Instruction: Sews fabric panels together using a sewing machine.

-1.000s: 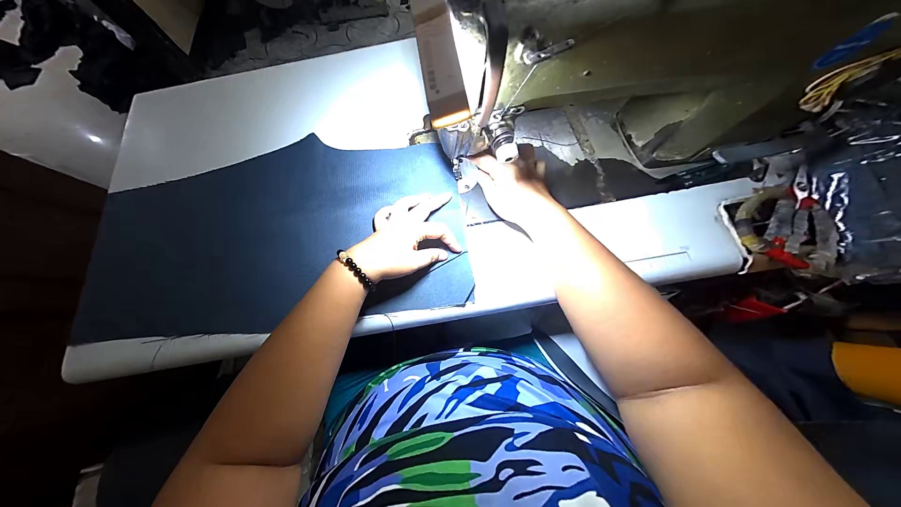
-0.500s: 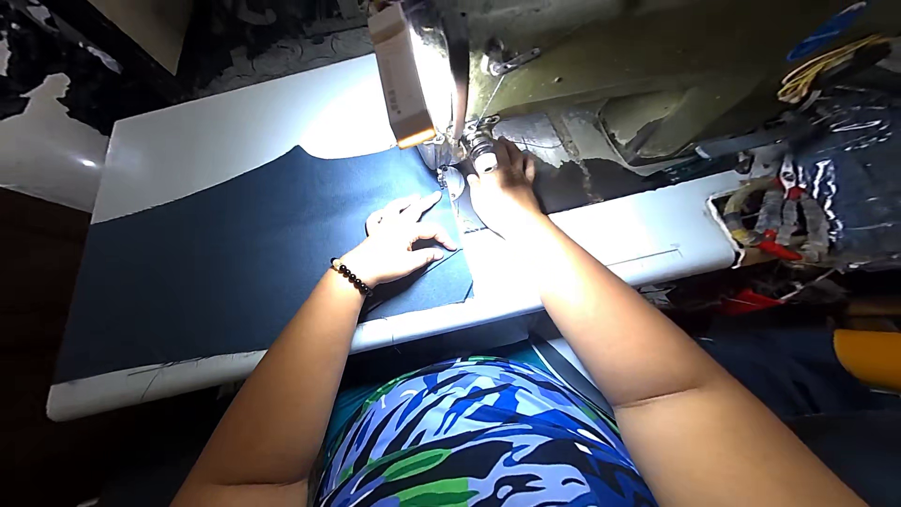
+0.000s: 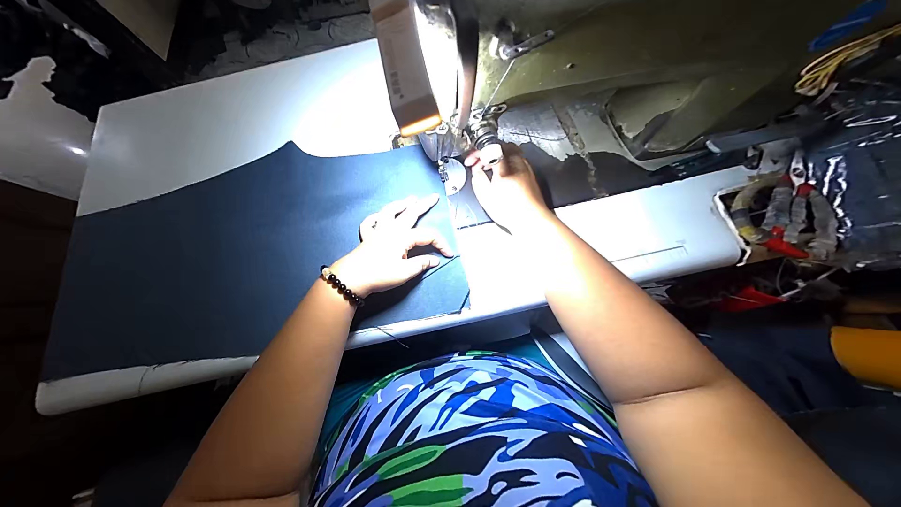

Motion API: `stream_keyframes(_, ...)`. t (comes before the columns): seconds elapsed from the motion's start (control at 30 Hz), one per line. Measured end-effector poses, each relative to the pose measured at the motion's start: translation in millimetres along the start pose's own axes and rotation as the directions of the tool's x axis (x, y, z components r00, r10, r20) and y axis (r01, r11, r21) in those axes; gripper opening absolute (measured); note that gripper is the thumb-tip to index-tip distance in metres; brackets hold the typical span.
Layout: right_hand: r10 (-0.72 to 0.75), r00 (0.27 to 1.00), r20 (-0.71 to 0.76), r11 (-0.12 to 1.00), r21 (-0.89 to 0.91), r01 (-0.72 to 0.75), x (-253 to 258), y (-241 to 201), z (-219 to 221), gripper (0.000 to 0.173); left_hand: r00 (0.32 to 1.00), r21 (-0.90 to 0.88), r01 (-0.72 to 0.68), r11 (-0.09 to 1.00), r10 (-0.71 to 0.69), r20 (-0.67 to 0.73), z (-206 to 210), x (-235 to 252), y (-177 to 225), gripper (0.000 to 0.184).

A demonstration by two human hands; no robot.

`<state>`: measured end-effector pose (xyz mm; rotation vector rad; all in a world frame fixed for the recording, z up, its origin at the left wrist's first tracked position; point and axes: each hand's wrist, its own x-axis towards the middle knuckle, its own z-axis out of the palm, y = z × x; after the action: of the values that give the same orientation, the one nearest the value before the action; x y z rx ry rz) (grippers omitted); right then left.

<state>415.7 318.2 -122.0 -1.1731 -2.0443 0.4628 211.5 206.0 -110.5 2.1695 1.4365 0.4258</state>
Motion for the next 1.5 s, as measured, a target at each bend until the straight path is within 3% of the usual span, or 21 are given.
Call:
stream_keyframes(0.23,0.028,0.999,0.04,1.0,0.007,-0.028,4,3,-2,0.024,1.0,-0.01,0.019,1.0,-0.018,0.011,-6,26,-3,0.02)
stream_keyframes(0.6,-0.013,0.995,0.099,1.0,-0.023,0.015,2,11,-1,0.027,1.0,-0.005,0.008,1.0,-0.008,0.01,-5,23,-6,0.022)
stream_keyframes(0.8,-0.018,0.985,0.171,0.999,0.044,0.01,2,10,-6,0.022,0.998,0.029,-0.029,0.999,0.03,-0.056,-8,36,-19,0.025)
stream_keyframes(0.87,-0.043,0.956,0.291,0.992,0.123,0.008,1,9,-13,0.021,0.993,0.082,-0.058,0.995,0.066,-0.1,-7,38,-21,0.027)
stream_keyframes(1.0,-0.197,0.858,0.475,0.98,0.122,0.157,-13,2,-31,0.025,0.984,0.41,0.001,0.912,0.072,-0.164,-1,23,15,0.033)
stream_keyframes(1.07,-0.225,0.868,0.442,0.974,0.065,0.219,-26,4,-30,0.033,0.983,0.444,0.088,0.892,-0.006,-0.183,14,12,30,0.036)
stream_keyframes(1.17,-0.211,0.885,0.414,0.974,0.017,0.224,-33,4,-28,0.034,0.974,0.347,0.157,0.925,-0.086,-0.212,29,7,25,0.046)
stream_keyframes(1.37,-0.387,0.87,0.305,0.921,0.164,0.353,-39,16,-24,0.026,0.978,0.276,0.129,0.952,-0.076,-0.196,19,12,14,0.046)
stream_keyframes(1.5,-0.347,0.877,0.332,0.938,0.121,0.326,-38,14,-24,0.028,0.977,0.239,0.103,0.966,-0.053,-0.205,16,18,5,0.046)
